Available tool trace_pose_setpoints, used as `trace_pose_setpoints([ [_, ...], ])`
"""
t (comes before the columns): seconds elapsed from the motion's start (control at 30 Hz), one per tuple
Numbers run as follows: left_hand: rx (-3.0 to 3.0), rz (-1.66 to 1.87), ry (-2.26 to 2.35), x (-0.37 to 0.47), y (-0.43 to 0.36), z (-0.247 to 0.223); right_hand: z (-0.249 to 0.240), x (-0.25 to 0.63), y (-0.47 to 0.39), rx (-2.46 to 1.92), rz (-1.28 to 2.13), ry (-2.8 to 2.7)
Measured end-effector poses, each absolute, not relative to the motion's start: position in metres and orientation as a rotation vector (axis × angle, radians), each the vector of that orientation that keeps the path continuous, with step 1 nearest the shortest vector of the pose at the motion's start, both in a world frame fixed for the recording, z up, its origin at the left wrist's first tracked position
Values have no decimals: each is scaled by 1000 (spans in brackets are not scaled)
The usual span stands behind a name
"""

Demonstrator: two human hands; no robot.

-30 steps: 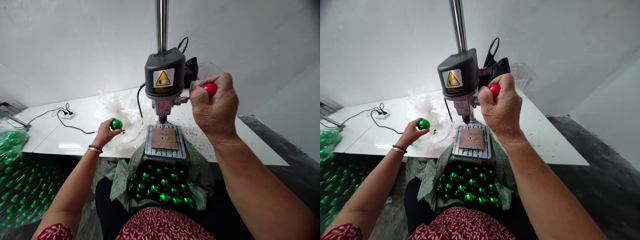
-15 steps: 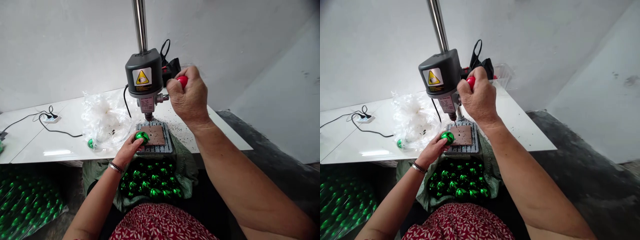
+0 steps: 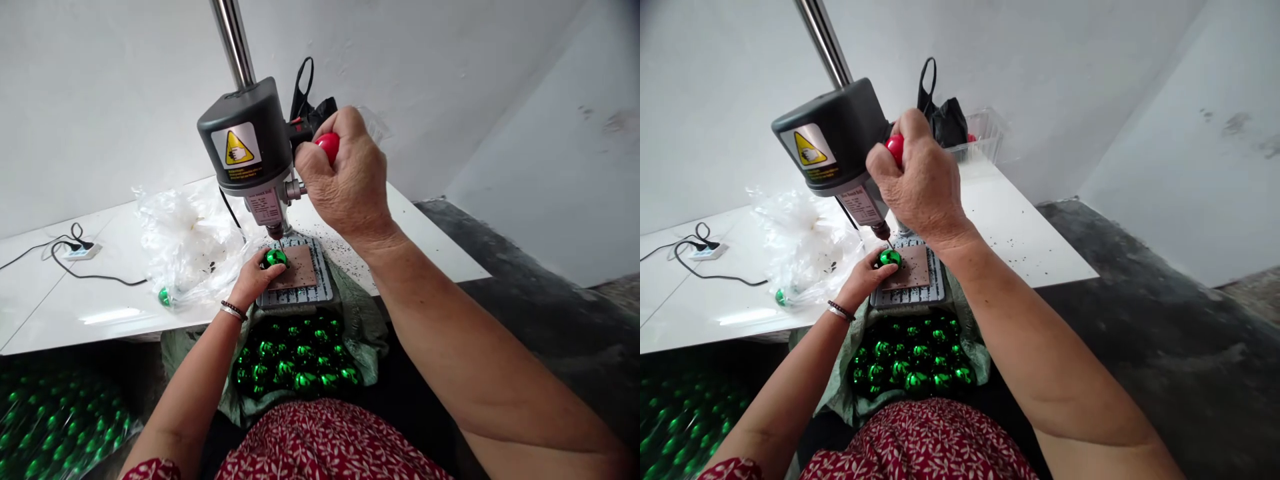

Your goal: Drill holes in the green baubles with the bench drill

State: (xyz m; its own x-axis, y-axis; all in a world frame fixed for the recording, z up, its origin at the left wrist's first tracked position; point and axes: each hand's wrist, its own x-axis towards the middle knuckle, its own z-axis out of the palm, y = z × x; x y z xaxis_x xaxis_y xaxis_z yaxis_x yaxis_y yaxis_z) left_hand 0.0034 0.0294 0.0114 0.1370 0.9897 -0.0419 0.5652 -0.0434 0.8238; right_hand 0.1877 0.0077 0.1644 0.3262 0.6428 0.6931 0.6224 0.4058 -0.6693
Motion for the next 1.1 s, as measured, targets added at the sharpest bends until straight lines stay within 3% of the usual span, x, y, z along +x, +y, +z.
trace_pose_setpoints([
  [0.37, 1896, 685, 1452, 12, 33, 14, 173, 192, 11, -1314, -14, -1409],
  [0.63, 1712, 692, 1314, 8, 30, 9, 200, 200, 50, -1433, 47, -1448],
  [1.1, 1521, 825, 1433, 11, 36, 10, 192, 199, 57, -1342, 25, -1403],
])
